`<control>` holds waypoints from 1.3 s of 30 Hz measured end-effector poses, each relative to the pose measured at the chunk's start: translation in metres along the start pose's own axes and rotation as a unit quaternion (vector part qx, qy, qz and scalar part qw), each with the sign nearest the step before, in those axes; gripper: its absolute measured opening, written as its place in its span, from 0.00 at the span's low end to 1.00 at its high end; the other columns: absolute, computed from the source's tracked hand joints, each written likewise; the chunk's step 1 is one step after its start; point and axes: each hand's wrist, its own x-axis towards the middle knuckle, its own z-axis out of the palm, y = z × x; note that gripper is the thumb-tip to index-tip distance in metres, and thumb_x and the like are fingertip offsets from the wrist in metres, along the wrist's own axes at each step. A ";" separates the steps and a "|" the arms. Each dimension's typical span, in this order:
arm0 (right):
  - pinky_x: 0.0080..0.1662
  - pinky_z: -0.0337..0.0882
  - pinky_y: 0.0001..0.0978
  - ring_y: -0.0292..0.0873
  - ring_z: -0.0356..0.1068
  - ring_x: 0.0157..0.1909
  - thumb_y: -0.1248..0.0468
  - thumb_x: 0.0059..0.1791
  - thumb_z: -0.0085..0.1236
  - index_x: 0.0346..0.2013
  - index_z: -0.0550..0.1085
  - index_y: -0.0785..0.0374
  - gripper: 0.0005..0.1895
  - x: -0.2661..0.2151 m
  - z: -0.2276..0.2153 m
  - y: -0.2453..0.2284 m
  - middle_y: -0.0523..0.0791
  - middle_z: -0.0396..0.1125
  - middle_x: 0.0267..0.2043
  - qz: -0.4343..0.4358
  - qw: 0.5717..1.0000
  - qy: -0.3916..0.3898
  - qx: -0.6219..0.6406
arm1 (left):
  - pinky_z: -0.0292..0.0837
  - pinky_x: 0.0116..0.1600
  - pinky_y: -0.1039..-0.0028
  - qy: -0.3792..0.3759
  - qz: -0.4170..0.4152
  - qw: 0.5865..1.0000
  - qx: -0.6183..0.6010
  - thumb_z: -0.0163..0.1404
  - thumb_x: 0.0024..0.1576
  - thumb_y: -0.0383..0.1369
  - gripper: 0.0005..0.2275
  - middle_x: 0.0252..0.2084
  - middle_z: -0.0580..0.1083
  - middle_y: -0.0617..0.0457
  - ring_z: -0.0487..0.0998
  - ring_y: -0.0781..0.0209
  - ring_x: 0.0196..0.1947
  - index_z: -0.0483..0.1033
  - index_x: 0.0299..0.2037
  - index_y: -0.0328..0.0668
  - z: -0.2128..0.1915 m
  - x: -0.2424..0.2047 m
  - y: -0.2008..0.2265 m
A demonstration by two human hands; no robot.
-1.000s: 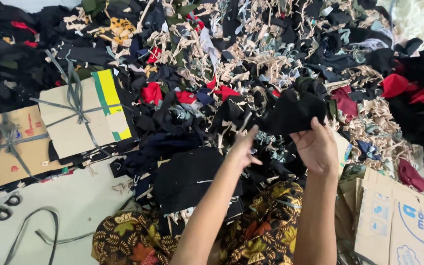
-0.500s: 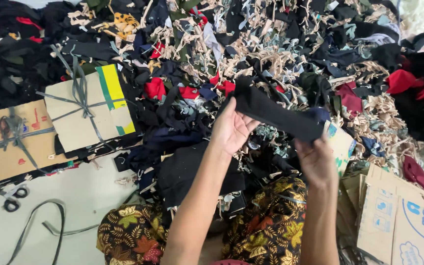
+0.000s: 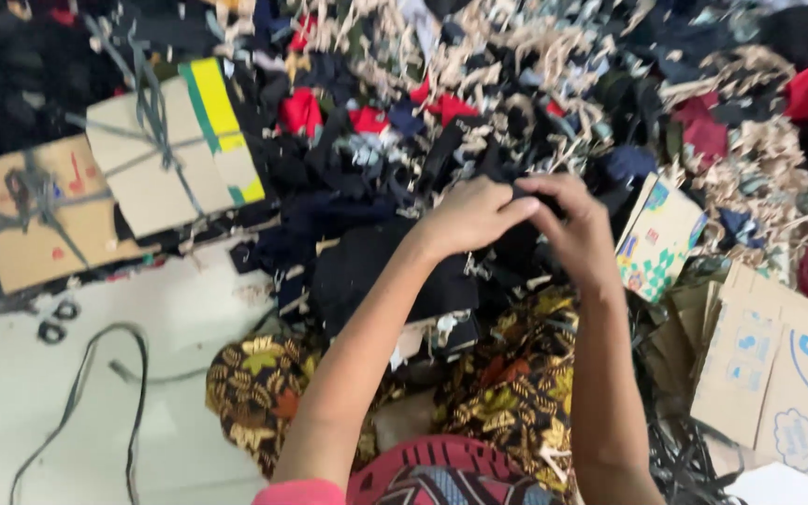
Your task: The person folds a black fabric item and places it on a pile. They then place a cardboard sheet on top, wrap it with a black strap, and tie it securely. The person repeats the process with another fabric item and cardboard, creating a second bundle.
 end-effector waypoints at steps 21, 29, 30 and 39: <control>0.42 0.73 0.38 0.47 0.74 0.39 0.69 0.49 0.67 0.43 0.79 0.59 0.08 0.010 -0.019 -0.033 0.45 0.72 0.40 -0.044 0.996 -0.077 -0.024 | 0.74 0.44 0.47 0.036 -0.034 0.999 0.000 0.46 0.59 0.49 0.21 0.33 0.76 0.34 0.78 0.30 0.42 0.75 0.29 0.35 -0.011 -0.042 0.004; 0.53 0.70 0.46 0.54 0.71 0.52 0.69 0.49 0.65 0.41 0.77 0.60 0.07 0.038 -0.020 -0.074 0.47 0.66 0.47 -0.138 0.979 -0.114 -0.102 | 0.75 0.51 0.44 0.135 -0.065 0.988 0.027 0.60 0.51 0.48 0.26 0.48 0.70 0.40 0.72 0.30 0.54 0.68 0.53 0.41 -0.013 -0.062 0.022; 0.57 0.68 0.46 0.54 0.70 0.56 0.68 0.50 0.65 0.41 0.77 0.60 0.06 0.046 -0.015 -0.070 0.47 0.66 0.48 -0.166 0.976 -0.100 -0.096 | 0.74 0.51 0.43 0.095 -0.089 0.991 0.031 0.52 0.57 0.49 0.19 0.44 0.77 0.43 0.78 0.31 0.48 0.70 0.50 0.47 -0.009 -0.054 0.014; 0.44 0.75 0.30 0.34 0.75 0.38 0.39 0.55 0.51 0.40 0.72 0.51 0.20 -0.084 0.050 -0.090 0.36 0.74 0.35 0.330 0.727 0.165 0.579 | 0.68 0.65 0.52 0.248 -0.099 0.914 -0.306 0.43 0.65 0.38 0.17 0.56 0.75 0.33 0.73 0.39 0.62 0.74 0.58 0.36 -0.038 -0.078 0.036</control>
